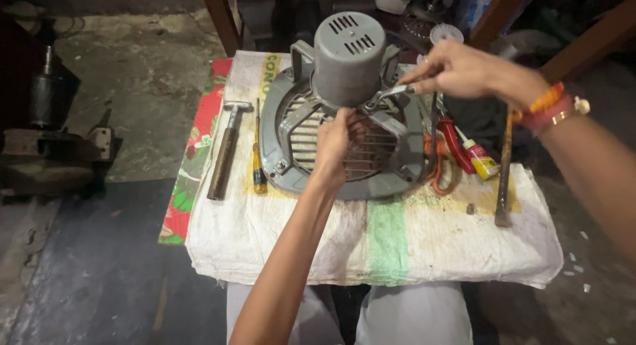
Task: The person uses a spanner to tighten bolts on the motor housing of an exhaust fan mounted on its metal frame, working bolt by bolt around the housing. They steady the fan cage with one hand while turning the wrench with the other, occasionally repositioning the fan on the cloth-covered bench.
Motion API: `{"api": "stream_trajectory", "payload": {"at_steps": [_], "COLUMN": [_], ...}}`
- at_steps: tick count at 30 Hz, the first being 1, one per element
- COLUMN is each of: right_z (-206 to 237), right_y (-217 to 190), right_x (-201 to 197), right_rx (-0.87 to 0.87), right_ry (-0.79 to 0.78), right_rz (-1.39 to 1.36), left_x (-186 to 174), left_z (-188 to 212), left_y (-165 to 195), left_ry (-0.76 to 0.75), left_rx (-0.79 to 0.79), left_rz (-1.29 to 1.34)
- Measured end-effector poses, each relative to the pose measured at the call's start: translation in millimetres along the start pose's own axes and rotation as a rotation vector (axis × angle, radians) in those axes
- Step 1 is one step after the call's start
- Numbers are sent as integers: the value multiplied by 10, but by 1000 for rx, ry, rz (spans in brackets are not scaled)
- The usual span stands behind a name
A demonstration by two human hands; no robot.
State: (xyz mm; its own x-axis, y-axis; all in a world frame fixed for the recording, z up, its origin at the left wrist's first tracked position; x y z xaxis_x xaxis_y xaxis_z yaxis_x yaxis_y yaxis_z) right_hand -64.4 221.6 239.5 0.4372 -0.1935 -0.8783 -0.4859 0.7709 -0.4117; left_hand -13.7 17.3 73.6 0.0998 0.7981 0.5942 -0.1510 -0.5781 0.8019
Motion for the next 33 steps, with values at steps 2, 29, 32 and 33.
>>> {"api": "stream_trajectory", "payload": {"at_steps": [2, 29, 32, 33], "right_z": [164, -144, -335, -351], "right_y": [-169, -112, 65, 117], "right_x": [111, -218, -232, -218], "right_rx": [144, 85, 93, 91], "right_ry": [79, -71, -188, -184], "right_rz": [-69, 219, 4, 9], "left_x": [21, -20, -42, -34], "left_z": [-21, -93, -80, -82], "left_y": [-6, 15, -24, -29], "left_ry": [21, 61, 56, 52], "left_rx": [95, 101, 100, 105], "left_rz": [-82, -128, -115, -113]}}
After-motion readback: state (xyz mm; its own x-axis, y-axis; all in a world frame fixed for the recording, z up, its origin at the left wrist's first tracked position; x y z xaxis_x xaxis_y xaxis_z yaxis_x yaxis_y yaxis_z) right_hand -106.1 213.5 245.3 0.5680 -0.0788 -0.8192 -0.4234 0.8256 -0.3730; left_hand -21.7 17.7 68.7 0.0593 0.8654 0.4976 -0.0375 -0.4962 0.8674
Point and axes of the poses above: each hand's wrist, its own z-axis away from the middle knuckle, its own x-axis out of the palm, y = z × x, the point moved 3 cm from there along -z, towards the middle knuckle, and after that the axes turned 10 degrees about -y, right-handed, at the moved point
